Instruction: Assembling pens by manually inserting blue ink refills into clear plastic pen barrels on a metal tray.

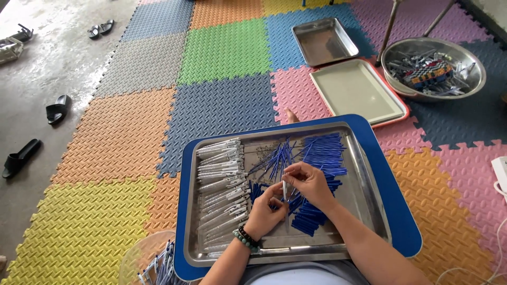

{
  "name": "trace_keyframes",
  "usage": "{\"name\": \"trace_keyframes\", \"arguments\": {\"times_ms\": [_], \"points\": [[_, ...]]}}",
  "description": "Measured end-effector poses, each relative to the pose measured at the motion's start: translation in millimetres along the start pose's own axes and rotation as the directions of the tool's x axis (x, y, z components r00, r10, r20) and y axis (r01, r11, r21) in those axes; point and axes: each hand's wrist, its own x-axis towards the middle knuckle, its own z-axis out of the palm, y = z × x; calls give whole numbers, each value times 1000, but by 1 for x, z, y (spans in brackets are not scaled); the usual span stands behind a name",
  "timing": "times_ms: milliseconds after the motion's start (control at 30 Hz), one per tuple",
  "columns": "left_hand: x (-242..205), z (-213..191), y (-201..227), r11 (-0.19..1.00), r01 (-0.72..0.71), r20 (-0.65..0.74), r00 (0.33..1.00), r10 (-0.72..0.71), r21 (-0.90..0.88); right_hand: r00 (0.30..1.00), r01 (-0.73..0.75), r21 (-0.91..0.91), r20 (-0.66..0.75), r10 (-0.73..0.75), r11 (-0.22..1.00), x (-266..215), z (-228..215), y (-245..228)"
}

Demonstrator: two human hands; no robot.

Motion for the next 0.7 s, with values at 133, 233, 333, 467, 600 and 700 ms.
{"name": "trace_keyframes", "arguments": {"times_ms": [133, 233, 333, 467, 600, 700], "points": [[1, -1, -1, 1000, -13, 0, 1000, 13, 14, 1000, 2, -15, 6, -1, 1000, 1, -2, -3], [-2, 0, -1, 999, -34, -13, 999, 34, 15, 1000, -9, -41, 5, 9, 999, -2, -1, -5], [1, -1, 1, 999, -43, -26, 999, 43, 13, 999, -23, 1, 34, 23, 1000, 1, -3, -4], [-1, -2, 2, 998, -57, -33, 998, 56, -33, 997, -19, -57, 72, 23, 998, -1, -4, 3], [-1, -3, 1, 993, -106, -51, 993, 103, -55, 997, 16, -59, 81, -11, 998, 1, -6, 8], [0, -2, 3, 983, -181, -84, 981, 176, -44, 993, 94, -353, -32, -112, 931, 6, -11, 3]]}}
